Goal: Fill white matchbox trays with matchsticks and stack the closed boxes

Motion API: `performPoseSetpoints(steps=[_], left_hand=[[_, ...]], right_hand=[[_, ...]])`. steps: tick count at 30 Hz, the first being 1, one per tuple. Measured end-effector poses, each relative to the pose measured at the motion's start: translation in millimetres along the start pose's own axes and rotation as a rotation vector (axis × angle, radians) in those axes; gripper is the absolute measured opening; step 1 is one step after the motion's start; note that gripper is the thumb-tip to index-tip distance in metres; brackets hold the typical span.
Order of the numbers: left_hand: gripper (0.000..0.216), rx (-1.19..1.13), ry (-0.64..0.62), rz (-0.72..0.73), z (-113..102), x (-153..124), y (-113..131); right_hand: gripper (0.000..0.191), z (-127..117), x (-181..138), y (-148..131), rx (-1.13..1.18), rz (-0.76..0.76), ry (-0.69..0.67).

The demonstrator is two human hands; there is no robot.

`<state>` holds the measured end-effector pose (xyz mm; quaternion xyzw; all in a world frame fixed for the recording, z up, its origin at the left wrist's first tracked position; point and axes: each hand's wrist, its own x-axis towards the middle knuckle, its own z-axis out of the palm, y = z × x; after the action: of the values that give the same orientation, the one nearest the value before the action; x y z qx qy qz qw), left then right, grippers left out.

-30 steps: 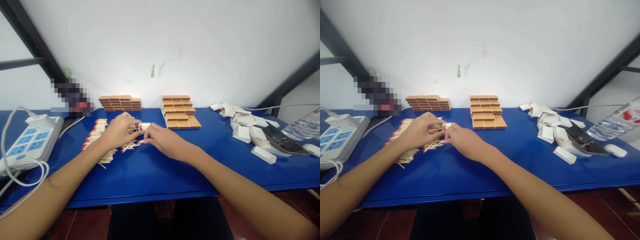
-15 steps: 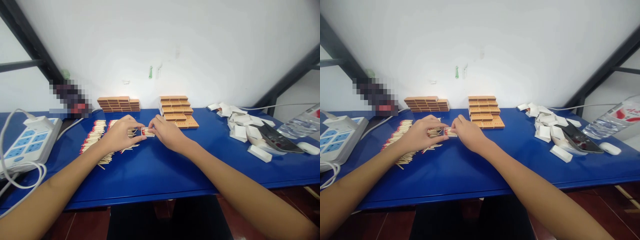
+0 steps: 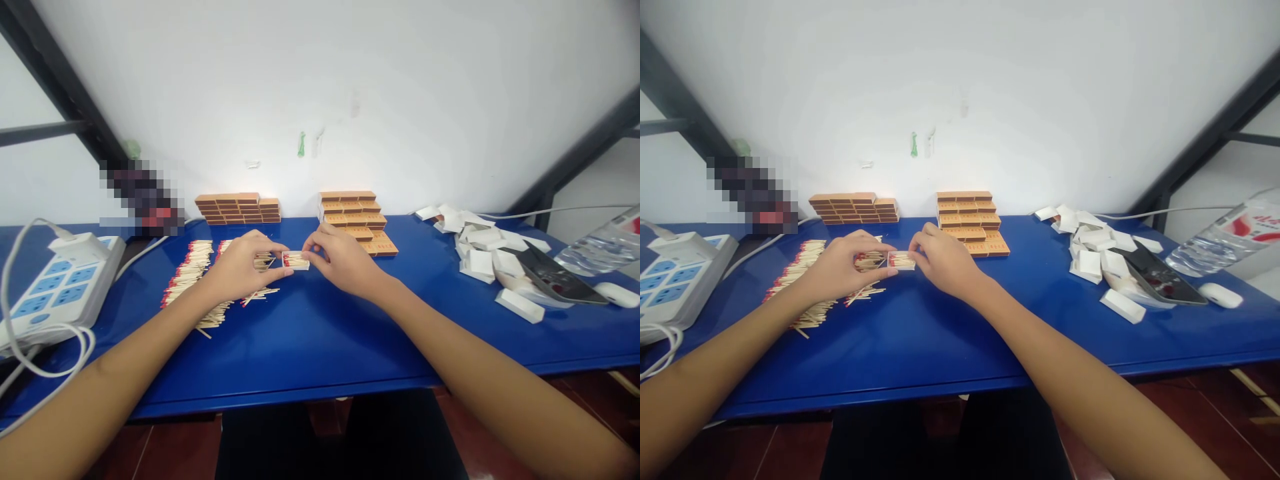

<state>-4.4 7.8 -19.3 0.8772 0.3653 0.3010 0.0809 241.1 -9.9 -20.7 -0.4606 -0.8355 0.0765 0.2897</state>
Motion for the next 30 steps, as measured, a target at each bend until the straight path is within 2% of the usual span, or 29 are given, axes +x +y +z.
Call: performPoseSetpoints(steps=[6, 11, 14, 17, 23, 30], left_hand=[[0.039, -0.003, -0.034, 0.022, 1, 0, 3], [0.038, 0.162, 0.064, -0.001, -4, 3, -12], [0.038, 0.264, 0.129, -0.033, -11, 5, -23], [0.037, 0.279, 0.149, -0.056, -14, 6, -27], [0.039, 0.277, 0.113, -0.029, -8, 5, -26], [0.042, 0.282, 0.105, -0.030, -7, 5, -26]], right_hand=[[0.010, 8, 0, 5, 0.055, -0.034, 0.007], [0.009, 20, -4, -9, 0.165, -0.143, 0.128], [0.010, 32, -8, -28, 0.212, -0.231, -0.003], [0.019, 44, -10, -41, 0.165, -0.276, -0.139], [0.026, 53, -7, -41, 0.103, -0.306, -0.176], [0.010, 54, -5, -45, 0.089, -0.254, -0.225]])
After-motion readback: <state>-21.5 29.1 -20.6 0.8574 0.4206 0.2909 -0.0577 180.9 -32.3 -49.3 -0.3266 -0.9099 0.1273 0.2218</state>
